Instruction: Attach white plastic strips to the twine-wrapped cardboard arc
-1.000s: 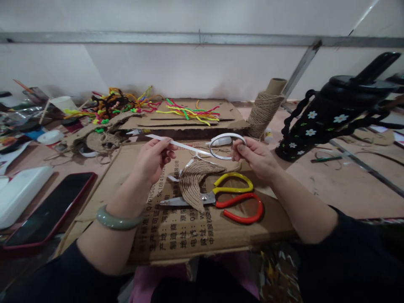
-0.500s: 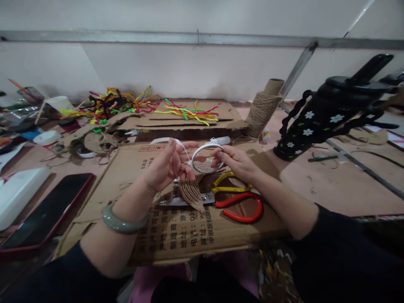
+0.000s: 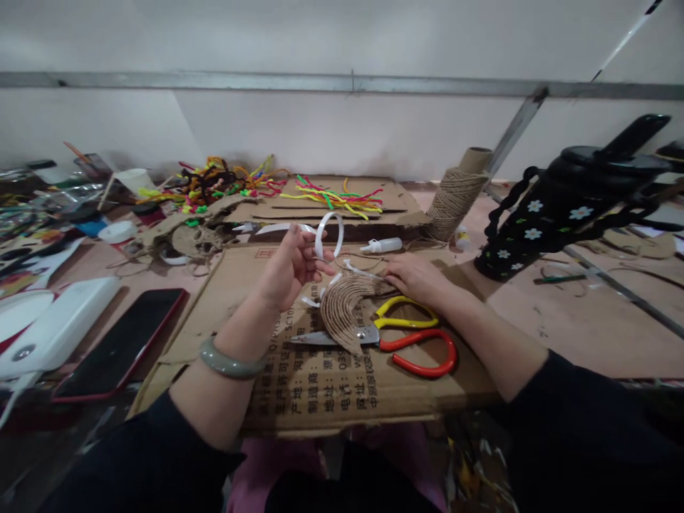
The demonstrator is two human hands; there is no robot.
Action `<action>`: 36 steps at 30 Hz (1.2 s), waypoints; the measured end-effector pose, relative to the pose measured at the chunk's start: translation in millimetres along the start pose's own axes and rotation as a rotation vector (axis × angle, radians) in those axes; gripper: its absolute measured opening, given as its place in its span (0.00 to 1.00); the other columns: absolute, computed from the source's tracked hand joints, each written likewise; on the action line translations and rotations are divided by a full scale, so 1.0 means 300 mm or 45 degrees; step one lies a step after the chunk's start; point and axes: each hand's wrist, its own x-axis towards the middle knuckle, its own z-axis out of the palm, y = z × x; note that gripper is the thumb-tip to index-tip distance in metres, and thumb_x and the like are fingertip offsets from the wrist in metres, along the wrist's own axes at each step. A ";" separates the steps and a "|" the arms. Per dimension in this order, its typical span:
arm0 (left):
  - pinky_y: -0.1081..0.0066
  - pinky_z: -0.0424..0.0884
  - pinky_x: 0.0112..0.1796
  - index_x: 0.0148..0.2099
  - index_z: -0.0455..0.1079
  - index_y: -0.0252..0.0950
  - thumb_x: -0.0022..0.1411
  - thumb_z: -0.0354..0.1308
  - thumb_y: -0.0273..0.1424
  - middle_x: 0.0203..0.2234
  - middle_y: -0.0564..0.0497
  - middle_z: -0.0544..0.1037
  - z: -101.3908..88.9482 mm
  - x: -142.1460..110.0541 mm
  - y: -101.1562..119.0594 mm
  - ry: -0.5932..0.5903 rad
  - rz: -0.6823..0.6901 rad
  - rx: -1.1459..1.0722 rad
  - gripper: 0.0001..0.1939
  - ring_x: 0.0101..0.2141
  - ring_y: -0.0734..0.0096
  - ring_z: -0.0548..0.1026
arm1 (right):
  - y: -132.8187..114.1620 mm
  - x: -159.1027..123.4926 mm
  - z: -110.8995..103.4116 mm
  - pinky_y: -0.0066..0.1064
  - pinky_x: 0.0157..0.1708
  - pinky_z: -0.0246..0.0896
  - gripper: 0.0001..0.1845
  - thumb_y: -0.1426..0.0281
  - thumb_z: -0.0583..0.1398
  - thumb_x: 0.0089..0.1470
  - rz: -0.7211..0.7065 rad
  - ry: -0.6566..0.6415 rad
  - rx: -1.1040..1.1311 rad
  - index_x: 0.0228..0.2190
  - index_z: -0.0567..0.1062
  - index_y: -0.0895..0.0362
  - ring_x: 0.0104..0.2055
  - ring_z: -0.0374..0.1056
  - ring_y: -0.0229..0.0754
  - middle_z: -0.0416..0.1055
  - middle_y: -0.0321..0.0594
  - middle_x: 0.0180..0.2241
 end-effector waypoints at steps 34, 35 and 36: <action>0.77 0.66 0.22 0.42 0.65 0.35 0.54 0.58 0.49 0.26 0.50 0.76 0.063 -0.028 -0.046 -0.118 -0.040 -0.133 0.23 0.24 0.74 0.74 | -0.303 0.107 -0.020 0.41 0.45 0.68 0.33 0.68 0.57 0.52 0.015 0.620 1.228 0.58 0.55 0.58 0.51 0.67 0.46 0.65 0.52 0.54; 0.77 0.66 0.22 0.42 0.64 0.35 0.53 0.59 0.49 0.26 0.50 0.76 0.069 -0.032 -0.047 -0.127 -0.044 -0.132 0.24 0.24 0.73 0.74 | -0.307 0.101 -0.021 0.41 0.46 0.68 0.31 0.70 0.55 0.53 0.016 0.642 1.214 0.58 0.56 0.59 0.51 0.68 0.45 0.65 0.52 0.54; 0.76 0.66 0.22 0.43 0.64 0.36 0.53 0.59 0.50 0.27 0.50 0.77 0.075 -0.036 -0.049 -0.128 -0.057 -0.123 0.24 0.24 0.72 0.75 | -0.308 0.097 -0.022 0.41 0.47 0.67 0.29 0.71 0.53 0.53 0.016 0.659 1.189 0.57 0.57 0.60 0.51 0.68 0.44 0.66 0.52 0.53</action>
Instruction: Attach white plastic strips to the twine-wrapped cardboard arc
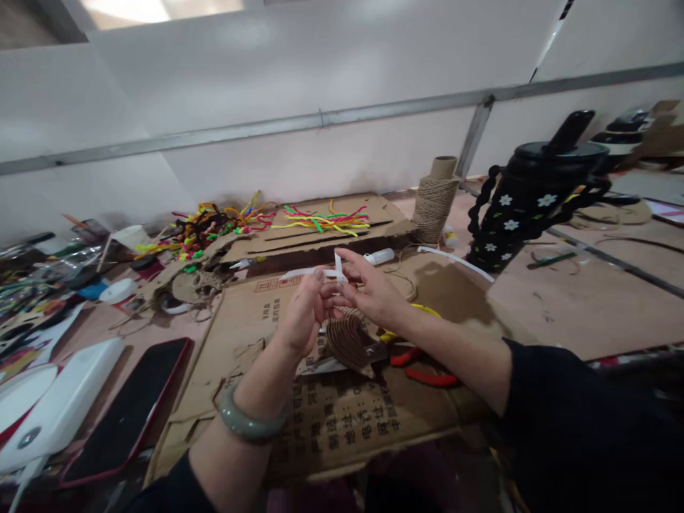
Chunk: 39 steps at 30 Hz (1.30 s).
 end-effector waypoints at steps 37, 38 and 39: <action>0.74 0.71 0.29 0.50 0.62 0.37 0.52 0.63 0.33 0.31 0.50 0.78 -0.028 -0.151 0.104 0.450 0.306 0.232 0.23 0.28 0.71 0.77 | 0.006 -0.009 -0.208 0.33 0.33 0.62 0.20 0.63 0.49 0.62 -0.269 0.246 -1.217 0.45 0.76 0.58 0.41 0.73 0.45 0.77 0.47 0.40; 0.73 0.71 0.32 0.50 0.64 0.37 0.51 0.63 0.32 0.32 0.49 0.78 -0.047 -0.205 0.111 0.464 0.361 0.326 0.23 0.31 0.69 0.77 | 0.011 -0.030 -0.234 0.35 0.31 0.62 0.20 0.64 0.50 0.61 -0.245 0.272 -1.284 0.47 0.75 0.58 0.40 0.73 0.47 0.77 0.48 0.40; 0.72 0.72 0.35 0.49 0.65 0.37 0.52 0.63 0.31 0.34 0.48 0.79 -0.076 -0.263 0.115 0.533 0.418 0.424 0.21 0.34 0.69 0.77 | 0.018 -0.058 -0.260 0.36 0.28 0.60 0.20 0.64 0.51 0.61 -0.221 0.270 -1.378 0.48 0.75 0.58 0.37 0.74 0.48 0.78 0.48 0.38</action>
